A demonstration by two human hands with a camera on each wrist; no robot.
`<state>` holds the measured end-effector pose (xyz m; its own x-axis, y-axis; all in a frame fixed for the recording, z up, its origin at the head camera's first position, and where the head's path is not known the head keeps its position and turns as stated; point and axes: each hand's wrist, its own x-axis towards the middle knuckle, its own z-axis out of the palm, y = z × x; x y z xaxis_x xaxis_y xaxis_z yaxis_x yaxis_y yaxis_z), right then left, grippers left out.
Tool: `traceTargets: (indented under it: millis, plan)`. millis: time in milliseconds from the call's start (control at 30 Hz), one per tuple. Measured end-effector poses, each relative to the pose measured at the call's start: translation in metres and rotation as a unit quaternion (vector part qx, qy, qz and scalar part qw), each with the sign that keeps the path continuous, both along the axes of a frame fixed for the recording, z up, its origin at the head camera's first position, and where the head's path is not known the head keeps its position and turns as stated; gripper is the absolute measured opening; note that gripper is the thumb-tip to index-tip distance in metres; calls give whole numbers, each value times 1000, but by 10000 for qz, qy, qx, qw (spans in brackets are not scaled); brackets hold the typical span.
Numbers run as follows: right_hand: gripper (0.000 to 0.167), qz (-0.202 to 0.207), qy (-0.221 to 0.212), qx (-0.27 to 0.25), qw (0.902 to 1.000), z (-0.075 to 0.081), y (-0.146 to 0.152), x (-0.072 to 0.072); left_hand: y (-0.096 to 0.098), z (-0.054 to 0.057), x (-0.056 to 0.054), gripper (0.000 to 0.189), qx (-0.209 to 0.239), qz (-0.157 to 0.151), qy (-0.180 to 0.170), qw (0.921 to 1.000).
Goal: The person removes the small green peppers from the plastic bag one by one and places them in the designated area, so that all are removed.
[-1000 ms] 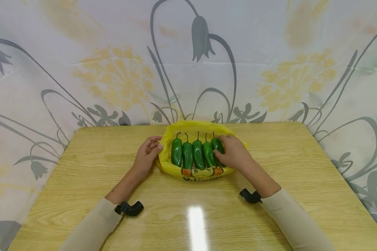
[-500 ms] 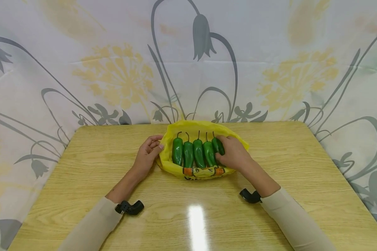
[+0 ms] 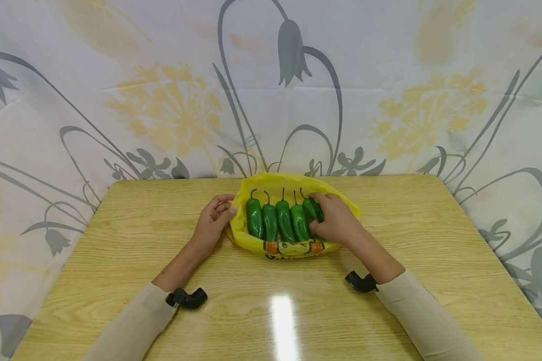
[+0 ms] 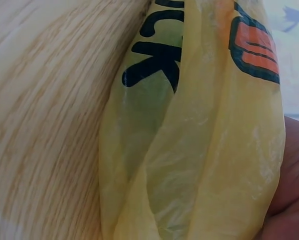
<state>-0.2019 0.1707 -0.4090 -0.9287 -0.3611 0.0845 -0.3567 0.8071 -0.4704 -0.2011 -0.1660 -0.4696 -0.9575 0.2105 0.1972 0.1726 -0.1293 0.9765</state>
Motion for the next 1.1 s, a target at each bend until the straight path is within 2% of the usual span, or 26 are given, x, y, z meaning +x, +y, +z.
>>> traceTargets:
  millis: [600,767,1100]
  plan:
    - [66,448,95,-487,9978,8,0,0,1,1,0,40,84,22,-24,10000]
    - [67,475,112,-709,9963,20,0,5,1,1,0,40,68,22,-5,10000]
    - [68,268,-31,-1216,9922,46,4,16,0,0,0,39,85,-24,35,10000]
